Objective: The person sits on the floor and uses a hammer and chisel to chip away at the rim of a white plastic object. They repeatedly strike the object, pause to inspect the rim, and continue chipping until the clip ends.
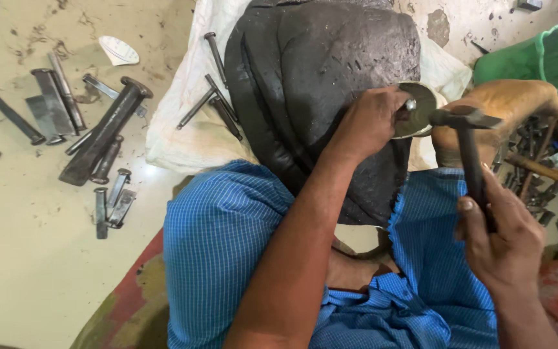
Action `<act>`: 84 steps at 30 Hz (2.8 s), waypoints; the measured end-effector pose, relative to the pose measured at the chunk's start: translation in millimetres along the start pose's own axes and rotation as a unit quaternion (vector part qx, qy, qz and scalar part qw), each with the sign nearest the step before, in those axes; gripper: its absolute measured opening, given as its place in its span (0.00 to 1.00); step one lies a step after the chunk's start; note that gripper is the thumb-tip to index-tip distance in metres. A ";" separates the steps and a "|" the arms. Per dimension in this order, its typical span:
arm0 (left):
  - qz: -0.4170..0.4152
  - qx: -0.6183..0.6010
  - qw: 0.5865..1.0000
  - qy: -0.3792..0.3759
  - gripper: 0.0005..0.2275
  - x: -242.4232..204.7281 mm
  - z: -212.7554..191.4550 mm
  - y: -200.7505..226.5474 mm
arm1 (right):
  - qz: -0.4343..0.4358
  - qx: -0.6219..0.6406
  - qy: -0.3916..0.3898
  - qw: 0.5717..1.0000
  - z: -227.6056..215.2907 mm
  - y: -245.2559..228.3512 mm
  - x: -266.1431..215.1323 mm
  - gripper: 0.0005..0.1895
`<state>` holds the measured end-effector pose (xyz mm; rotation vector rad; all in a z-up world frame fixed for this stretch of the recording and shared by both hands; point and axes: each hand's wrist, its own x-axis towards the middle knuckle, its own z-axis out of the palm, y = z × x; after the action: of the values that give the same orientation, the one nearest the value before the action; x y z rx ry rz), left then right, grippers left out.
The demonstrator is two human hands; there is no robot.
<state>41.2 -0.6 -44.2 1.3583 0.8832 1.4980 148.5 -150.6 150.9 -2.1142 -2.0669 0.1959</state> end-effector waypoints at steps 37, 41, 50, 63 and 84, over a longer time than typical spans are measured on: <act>0.004 0.032 0.999 -0.016 0.10 10.8 10.0 -12.4 | -0.168 -0.124 0.094 0.973 61.1 64.4 -8.3 0.30; 0.049 0.078 0.995 0.025 0.07 -1.5 12.7 -13.8 | 0.115 0.552 0.216 0.797 63.6 81.6 -17.7 0.22; 0.001 0.021 1.000 -0.020 0.07 1.0 18.1 -10.2 | -0.150 -0.176 0.067 0.971 63.0 56.7 -18.8 0.25; 0.013 0.054 0.996 0.077 0.17 -19.6 11.1 0.2 | -0.049 0.079 0.053 0.994 23.6 35.7 -8.5 0.30; 0.117 0.121 0.981 0.095 0.40 -28.9 37.8 -28.8 | -0.267 0.005 0.077 0.961 25.5 79.8 -0.9 0.33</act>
<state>82.6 -20.4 -75.6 1.5577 1.0827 1.7678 220.8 -152.1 108.6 -1.4348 -2.4273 -0.0352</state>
